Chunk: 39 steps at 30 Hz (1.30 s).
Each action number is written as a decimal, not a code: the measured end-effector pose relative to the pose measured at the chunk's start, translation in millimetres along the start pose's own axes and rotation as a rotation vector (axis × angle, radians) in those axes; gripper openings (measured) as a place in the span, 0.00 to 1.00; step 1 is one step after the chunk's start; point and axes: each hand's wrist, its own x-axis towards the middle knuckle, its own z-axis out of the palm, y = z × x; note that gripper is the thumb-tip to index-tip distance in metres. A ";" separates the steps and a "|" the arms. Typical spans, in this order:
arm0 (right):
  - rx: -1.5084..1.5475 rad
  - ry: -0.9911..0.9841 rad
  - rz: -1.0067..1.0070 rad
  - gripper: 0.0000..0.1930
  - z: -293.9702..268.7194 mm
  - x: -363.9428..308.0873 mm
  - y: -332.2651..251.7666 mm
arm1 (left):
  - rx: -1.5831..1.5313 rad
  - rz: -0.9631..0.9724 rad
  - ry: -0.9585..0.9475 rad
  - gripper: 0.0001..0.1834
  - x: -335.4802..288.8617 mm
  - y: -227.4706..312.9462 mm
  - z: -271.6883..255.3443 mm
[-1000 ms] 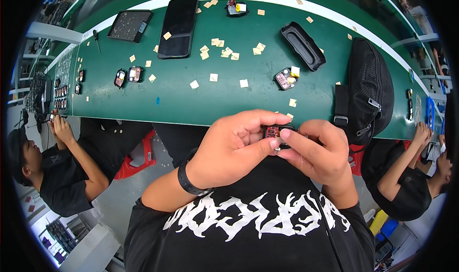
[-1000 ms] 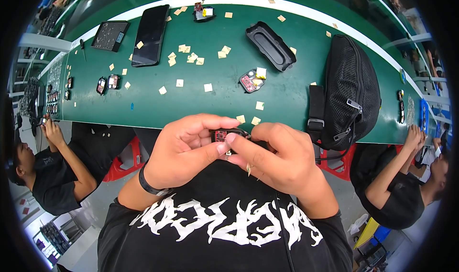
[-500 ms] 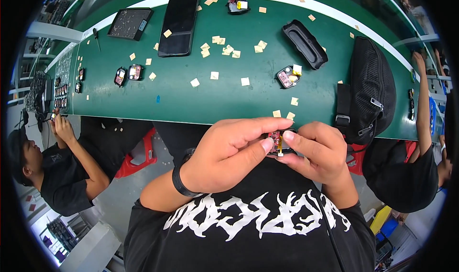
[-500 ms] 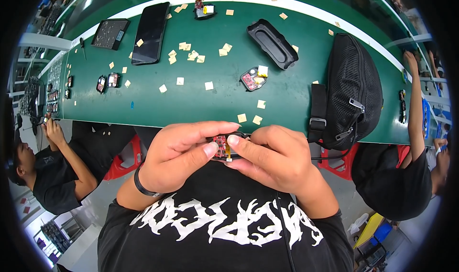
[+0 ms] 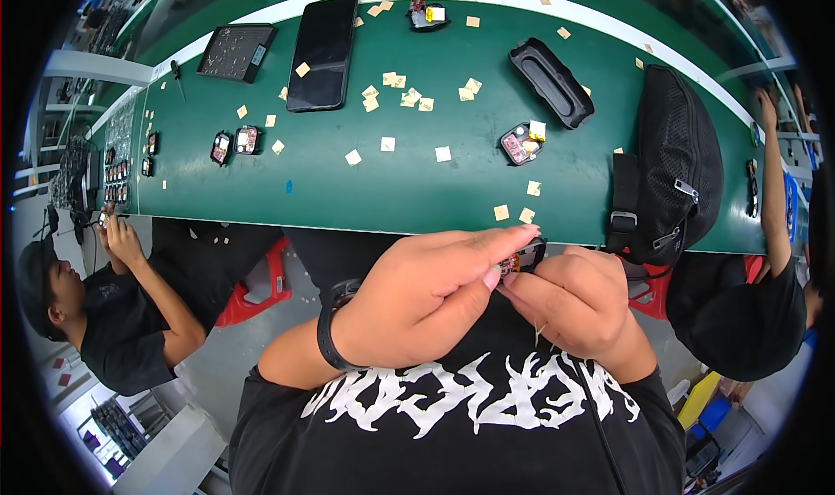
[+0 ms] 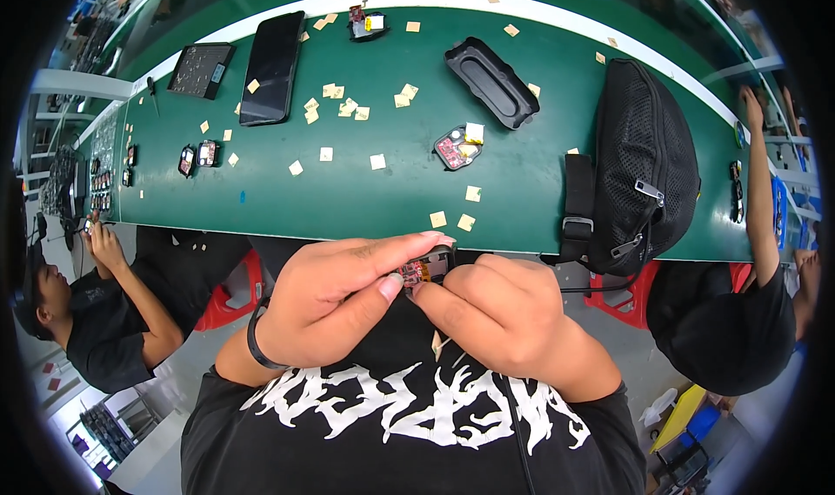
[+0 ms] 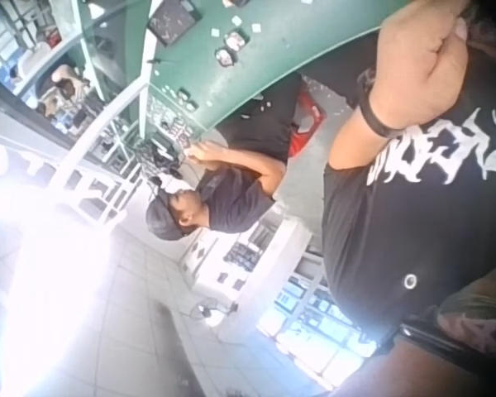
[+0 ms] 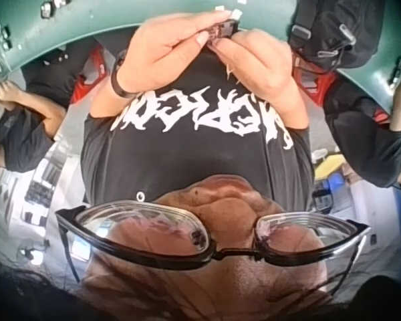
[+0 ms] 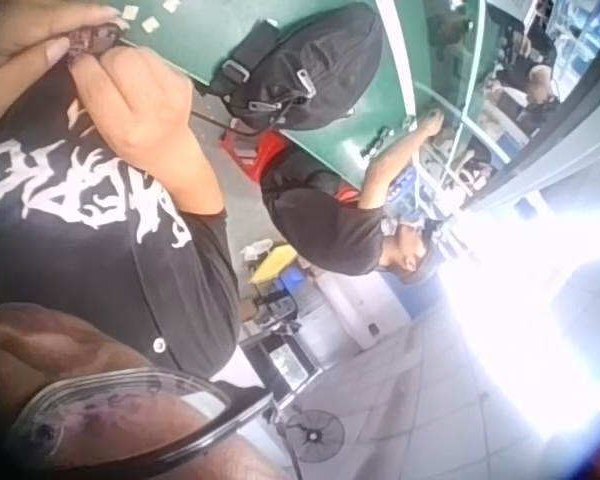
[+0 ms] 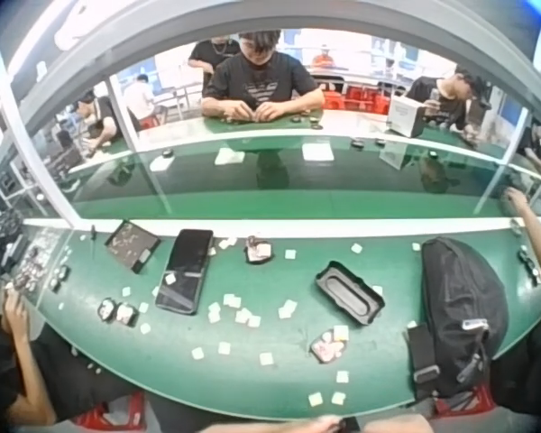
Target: Assemble small electronic components by applying adhesive stickers and connecting tiny parts.
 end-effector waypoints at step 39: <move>-0.332 0.083 0.706 0.26 48.3 3.8 60.5 | 0.645 -0.433 1.138 0.17 -117.3 -109.9 -170.2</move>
